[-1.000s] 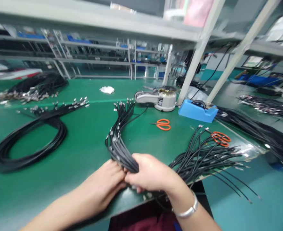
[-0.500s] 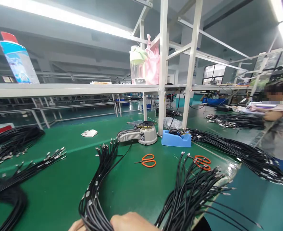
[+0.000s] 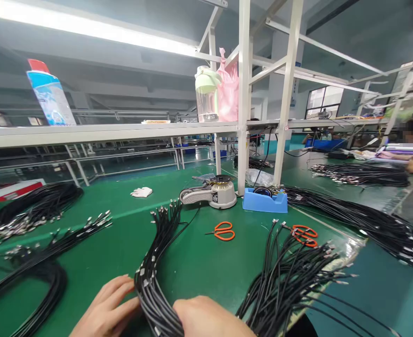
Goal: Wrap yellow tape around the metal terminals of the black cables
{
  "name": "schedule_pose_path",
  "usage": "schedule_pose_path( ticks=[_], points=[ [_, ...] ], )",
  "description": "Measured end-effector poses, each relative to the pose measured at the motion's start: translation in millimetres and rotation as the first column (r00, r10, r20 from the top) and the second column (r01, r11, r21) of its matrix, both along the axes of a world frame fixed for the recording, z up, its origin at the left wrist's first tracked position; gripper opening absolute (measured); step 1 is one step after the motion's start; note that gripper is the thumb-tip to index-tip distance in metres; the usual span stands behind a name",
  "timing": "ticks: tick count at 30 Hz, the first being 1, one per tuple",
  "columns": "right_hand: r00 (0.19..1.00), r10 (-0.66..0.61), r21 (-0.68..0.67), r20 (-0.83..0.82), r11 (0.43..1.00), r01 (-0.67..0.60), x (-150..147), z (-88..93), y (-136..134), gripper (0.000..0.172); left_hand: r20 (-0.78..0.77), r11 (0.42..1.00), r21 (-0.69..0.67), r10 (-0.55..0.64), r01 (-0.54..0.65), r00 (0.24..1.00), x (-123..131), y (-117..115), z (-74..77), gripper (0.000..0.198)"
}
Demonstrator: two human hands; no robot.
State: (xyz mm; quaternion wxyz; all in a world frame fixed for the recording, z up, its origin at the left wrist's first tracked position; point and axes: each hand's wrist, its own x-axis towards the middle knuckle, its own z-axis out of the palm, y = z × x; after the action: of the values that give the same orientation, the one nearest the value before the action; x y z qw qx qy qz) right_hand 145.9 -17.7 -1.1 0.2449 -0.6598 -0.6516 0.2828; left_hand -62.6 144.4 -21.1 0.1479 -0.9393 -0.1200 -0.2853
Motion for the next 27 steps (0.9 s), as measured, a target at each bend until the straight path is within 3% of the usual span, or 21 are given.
schedule_pose_path(
  ticks=[4, 8, 10, 12, 13, 14, 15, 17, 18, 19, 20, 21, 24, 27],
  points=[
    [0.957, 0.069, -0.073, -0.282, 0.993, -0.093, 3.5, -2.3, 0.7, 0.020, -0.031, 1.000, -0.013, -0.009, 0.009, 0.999, 5.3, -8.1, 9.4, 0.028],
    [0.894, 0.073, -0.093, -0.443, 0.988, -0.127, 9.9, 3.0, 3.2, 0.020, -0.052, 0.999, -0.037, 0.001, -0.003, 0.999, 15.5, 5.0, 16.1, 0.027],
    [0.866, 0.049, -0.123, -0.497, 0.984, -0.126, 13.1, 8.8, 3.8, 0.021, -0.065, 0.987, -0.156, 0.035, -0.045, 0.997, 21.0, 5.1, 17.1, 0.024],
    [0.838, 0.022, -0.153, -0.545, 0.980, -0.126, 15.9, 16.3, 3.3, 0.022, 0.013, 0.930, -0.347, 0.131, -0.118, 0.991, 26.6, -11.5, 18.3, 0.021],
    [0.824, 0.013, -0.159, -0.566, 0.979, -0.124, 17.2, 20.0, 2.8, 0.023, 0.098, 0.870, -0.463, 0.238, -0.168, 0.966, 29.6, -27.0, 18.6, 0.022],
    [0.812, 0.005, -0.159, -0.584, 0.980, -0.120, 18.3, 23.3, 2.3, 0.023, 0.178, 0.774, -0.603, 0.367, -0.194, 0.913, 32.8, -46.6, 18.1, 0.026],
    [0.803, -0.001, -0.155, -0.596, 0.981, -0.114, 19.2, 26.0, 1.8, 0.024, 0.223, 0.630, -0.758, 0.496, -0.171, 0.839, 36.4, -68.8, 16.6, 0.030],
    [0.796, 0.001, -0.148, -0.605, 0.982, -0.114, 20.2, 28.8, 1.4, 0.023, 0.150, 0.227, -0.974, 0.571, 0.020, 0.807, 44.8, -114.4, 10.3, 0.037],
    [0.797, 0.007, -0.151, -0.604, 0.981, -0.123, 20.3, 28.9, 1.3, 0.022, 0.104, 0.023, -0.994, 0.555, 0.110, 0.825, 49.7, -134.5, 6.2, 0.038],
    [0.797, 0.014, -0.160, -0.604, 0.977, -0.138, 20.2, 28.2, 1.3, 0.020, 0.072, -0.133, -0.977, 0.536, 0.168, 0.841, 55.1, -151.2, 2.0, 0.039],
    [0.794, 0.022, -0.169, -0.608, 0.973, -0.156, 19.9, 27.2, 1.2, 0.019, 0.071, -0.218, -0.951, 0.537, 0.220, 0.841, 60.9, -163.9, -1.7, 0.038],
    [0.789, 0.026, -0.177, -0.614, 0.970, -0.169, 19.6, 26.0, 1.0, 0.018, 0.082, -0.268, -0.926, 0.544, 0.265, 0.835, 66.7, -172.6, -4.7, 0.037],
    [0.787, 0.006, -0.190, -0.617, 0.969, -0.156, 19.2, 23.9, 0.3, 0.021, 0.104, -0.365, -0.863, 0.549, 0.350, 0.829, 83.5, -183.0, -9.4, 0.039],
    [0.818, -0.004, -0.201, -0.575, 0.970, -0.136, 19.9, 24.3, 0.9, 0.027, 0.048, -0.460, -0.837, 0.481, 0.298, 0.876, 102.6, -193.4, -11.3, 0.039]
  ],
)
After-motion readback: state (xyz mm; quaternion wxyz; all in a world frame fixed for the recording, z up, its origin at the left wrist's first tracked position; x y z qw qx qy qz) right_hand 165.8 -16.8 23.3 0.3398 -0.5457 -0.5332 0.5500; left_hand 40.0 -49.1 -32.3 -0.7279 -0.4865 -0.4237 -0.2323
